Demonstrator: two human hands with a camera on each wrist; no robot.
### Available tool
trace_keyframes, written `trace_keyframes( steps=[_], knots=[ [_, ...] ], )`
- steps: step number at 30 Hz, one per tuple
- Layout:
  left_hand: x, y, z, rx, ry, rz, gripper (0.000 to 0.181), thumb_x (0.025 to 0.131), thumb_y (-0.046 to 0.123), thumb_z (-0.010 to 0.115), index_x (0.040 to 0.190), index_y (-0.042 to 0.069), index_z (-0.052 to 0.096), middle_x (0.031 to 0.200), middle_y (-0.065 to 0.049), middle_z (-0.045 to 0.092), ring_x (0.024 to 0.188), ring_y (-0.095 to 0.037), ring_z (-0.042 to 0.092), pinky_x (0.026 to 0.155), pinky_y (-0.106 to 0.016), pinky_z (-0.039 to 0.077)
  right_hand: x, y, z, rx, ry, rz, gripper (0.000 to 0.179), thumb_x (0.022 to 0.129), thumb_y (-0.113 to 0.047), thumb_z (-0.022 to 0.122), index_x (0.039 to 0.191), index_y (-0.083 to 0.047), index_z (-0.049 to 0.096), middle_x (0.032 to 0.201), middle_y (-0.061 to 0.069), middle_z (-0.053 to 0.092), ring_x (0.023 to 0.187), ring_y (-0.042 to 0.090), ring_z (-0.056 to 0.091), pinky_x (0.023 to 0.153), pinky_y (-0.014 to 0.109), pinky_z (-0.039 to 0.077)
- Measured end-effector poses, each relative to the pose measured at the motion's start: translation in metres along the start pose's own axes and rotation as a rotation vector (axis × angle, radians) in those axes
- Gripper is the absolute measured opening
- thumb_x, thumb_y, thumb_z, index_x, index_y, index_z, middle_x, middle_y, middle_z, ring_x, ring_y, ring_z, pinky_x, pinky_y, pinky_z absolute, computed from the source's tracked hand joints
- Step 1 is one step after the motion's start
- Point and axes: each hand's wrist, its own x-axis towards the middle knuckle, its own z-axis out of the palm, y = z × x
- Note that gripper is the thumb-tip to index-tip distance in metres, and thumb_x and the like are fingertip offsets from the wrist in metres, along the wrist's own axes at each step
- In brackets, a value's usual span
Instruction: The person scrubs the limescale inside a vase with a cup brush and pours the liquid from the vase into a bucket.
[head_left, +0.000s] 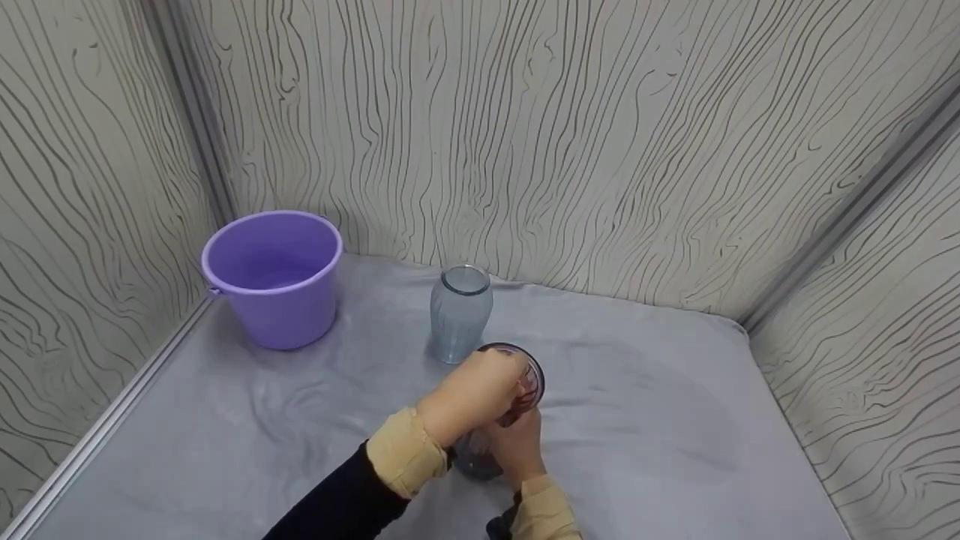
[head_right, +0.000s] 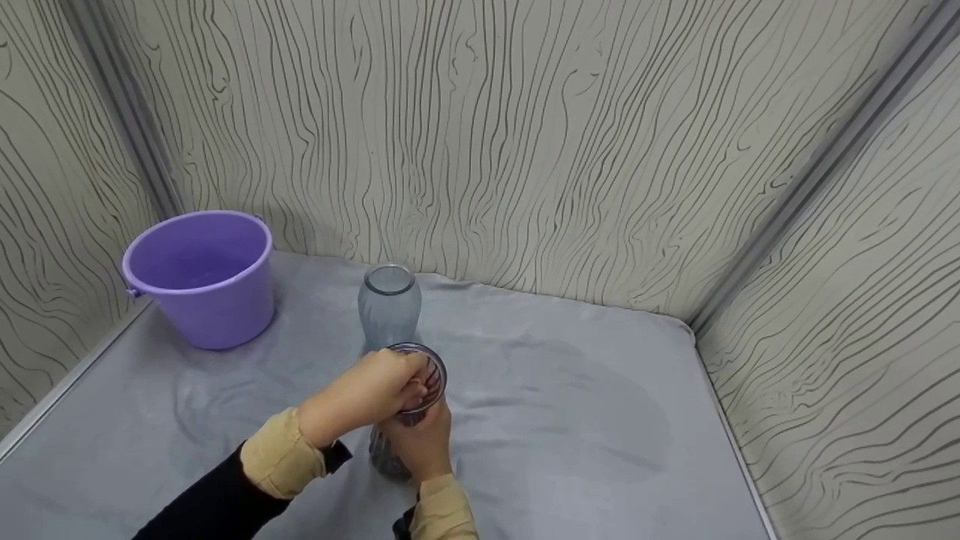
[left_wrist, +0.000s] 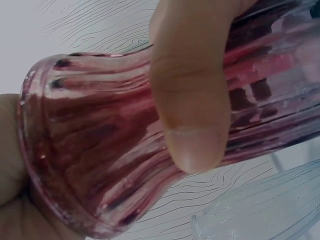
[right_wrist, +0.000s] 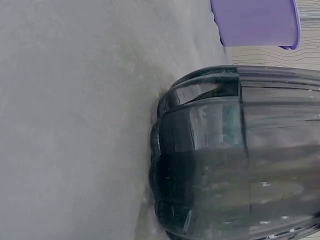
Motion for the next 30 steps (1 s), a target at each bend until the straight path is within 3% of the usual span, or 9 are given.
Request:
trace_keyframes(
  steps=[3, 7, 11, 16, 24, 30],
  knots=[
    [-0.0009, 0.0018, 0.001, 0.048, 0.014, 0.009, 0.012, 0.094, 0.006, 0.067, 0.087, 0.005, 0.058, 0.077, -0.007, 0.068, 0.075, -0.026, 0.072, 0.064, -0.034, 0.058, -0.0004, 0.0007, -0.0002, 0.034, -0.017, 0.001, 0.051, 0.079, 0.0, 0.078, 0.123, 0.008, 0.054, 0.108, 0.01, 0.065, 0.093, 0.009, 0.064, 0.082, 0.028, 0.056],
    [-0.0004, 0.0034, 0.0019, 0.08, 0.021, 0.02, 0.013, 0.095, 0.01, 0.067, 0.09, 0.004, 0.056, 0.074, -0.008, 0.068, 0.072, -0.027, 0.072, 0.061, -0.035, 0.058, -0.0003, 0.0006, -0.0003, 0.059, -0.022, -0.018, 0.05, 0.079, 0.001, 0.078, 0.123, 0.009, 0.054, 0.108, 0.011, 0.066, 0.093, 0.011, 0.065, 0.081, 0.029, 0.056],
    [0.0012, 0.0035, 0.0009, 0.037, -0.008, 0.012, 0.013, 0.096, 0.01, 0.067, 0.091, 0.005, 0.057, 0.076, -0.008, 0.067, 0.075, -0.026, 0.072, 0.064, -0.036, 0.058, 0.0002, 0.0001, 0.0002, 0.053, -0.013, -0.037, 0.049, 0.079, 0.001, 0.079, 0.121, 0.009, 0.055, 0.106, 0.01, 0.066, 0.092, 0.011, 0.065, 0.08, 0.029, 0.057],
    [0.0024, 0.0036, 0.0, -0.031, -0.051, -0.003, 0.01, 0.096, 0.008, 0.067, 0.09, 0.006, 0.058, 0.078, -0.004, 0.066, 0.078, -0.022, 0.071, 0.066, -0.032, 0.057, -0.0006, -0.0021, 0.0002, 0.018, 0.0, -0.011, 0.042, 0.078, 0.001, 0.078, 0.114, 0.008, 0.056, 0.095, 0.005, 0.064, 0.079, 0.008, 0.062, 0.069, 0.027, 0.054],
    [0.0008, 0.0063, -0.0001, 0.033, -0.04, 0.018, 0.016, 0.091, -0.003, 0.064, 0.086, 0.009, 0.055, 0.072, 0.0, 0.062, 0.072, -0.018, 0.07, 0.06, -0.028, 0.055, -0.0003, -0.0021, -0.0002, -0.012, 0.0, 0.015, 0.047, 0.077, -0.002, 0.078, 0.118, 0.007, 0.056, 0.101, 0.006, 0.065, 0.087, 0.008, 0.06, 0.08, 0.026, 0.052],
    [0.0003, 0.0026, -0.0011, 0.013, -0.038, 0.061, 0.015, 0.093, 0.0, 0.066, 0.085, 0.007, 0.056, 0.076, -0.002, 0.065, 0.075, -0.02, 0.07, 0.063, -0.029, 0.056, -0.0003, -0.0008, 0.0002, -0.02, 0.018, 0.045, 0.047, 0.074, -0.005, 0.078, 0.115, 0.006, 0.057, 0.095, 0.003, 0.062, 0.083, 0.008, 0.058, 0.075, 0.024, 0.051]
  ],
)
